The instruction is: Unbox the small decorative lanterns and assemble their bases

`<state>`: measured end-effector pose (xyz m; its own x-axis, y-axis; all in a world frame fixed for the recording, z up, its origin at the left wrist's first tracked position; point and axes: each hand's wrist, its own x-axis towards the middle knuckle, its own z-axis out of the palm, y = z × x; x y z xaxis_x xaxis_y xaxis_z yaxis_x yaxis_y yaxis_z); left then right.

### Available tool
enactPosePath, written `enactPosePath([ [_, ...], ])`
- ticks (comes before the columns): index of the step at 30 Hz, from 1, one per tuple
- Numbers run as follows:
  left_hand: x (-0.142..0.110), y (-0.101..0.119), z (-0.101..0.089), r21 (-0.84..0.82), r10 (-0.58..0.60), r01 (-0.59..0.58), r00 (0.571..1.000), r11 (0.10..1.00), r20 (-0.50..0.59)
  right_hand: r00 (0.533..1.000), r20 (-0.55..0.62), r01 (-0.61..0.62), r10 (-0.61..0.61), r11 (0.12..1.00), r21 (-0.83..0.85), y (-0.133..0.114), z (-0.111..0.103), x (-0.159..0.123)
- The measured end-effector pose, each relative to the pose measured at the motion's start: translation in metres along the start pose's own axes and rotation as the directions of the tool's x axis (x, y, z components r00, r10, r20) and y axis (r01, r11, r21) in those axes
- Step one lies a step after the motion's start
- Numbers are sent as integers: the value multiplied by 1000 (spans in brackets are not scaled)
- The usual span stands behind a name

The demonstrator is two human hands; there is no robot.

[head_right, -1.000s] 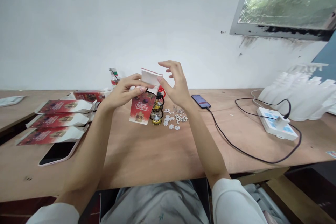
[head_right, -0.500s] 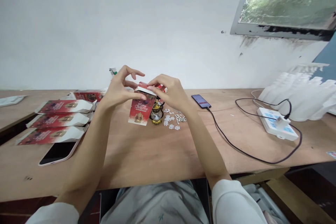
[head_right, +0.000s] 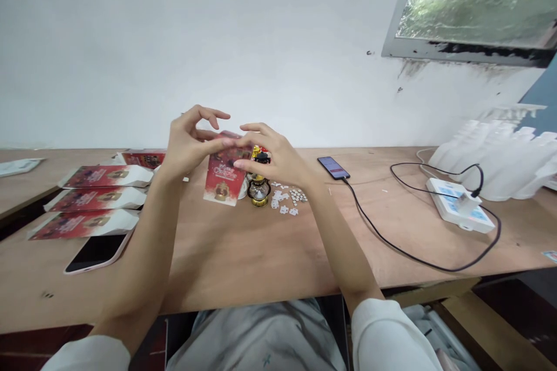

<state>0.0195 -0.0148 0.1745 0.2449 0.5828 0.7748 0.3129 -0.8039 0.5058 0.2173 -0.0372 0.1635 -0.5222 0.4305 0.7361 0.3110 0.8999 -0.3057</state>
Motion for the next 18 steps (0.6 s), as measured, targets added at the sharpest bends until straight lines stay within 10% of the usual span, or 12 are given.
enactPosePath([
  [4, 1, 0, -4, -16, 12, -14, 997, 1000, -77, 999, -14, -41, 42, 997, 58, 2, 10, 1],
  [11, 0, 9, -22, 116, 45, -70, 978, 991, 205, 986, -156, -73, 61, 995, -69, 17, 18, 5],
  [18, -6, 9, -55, 261, 110, -57, 975, 964, -193, 786, -618, -144, -16, 967, -209, 54, -1, 1],
])
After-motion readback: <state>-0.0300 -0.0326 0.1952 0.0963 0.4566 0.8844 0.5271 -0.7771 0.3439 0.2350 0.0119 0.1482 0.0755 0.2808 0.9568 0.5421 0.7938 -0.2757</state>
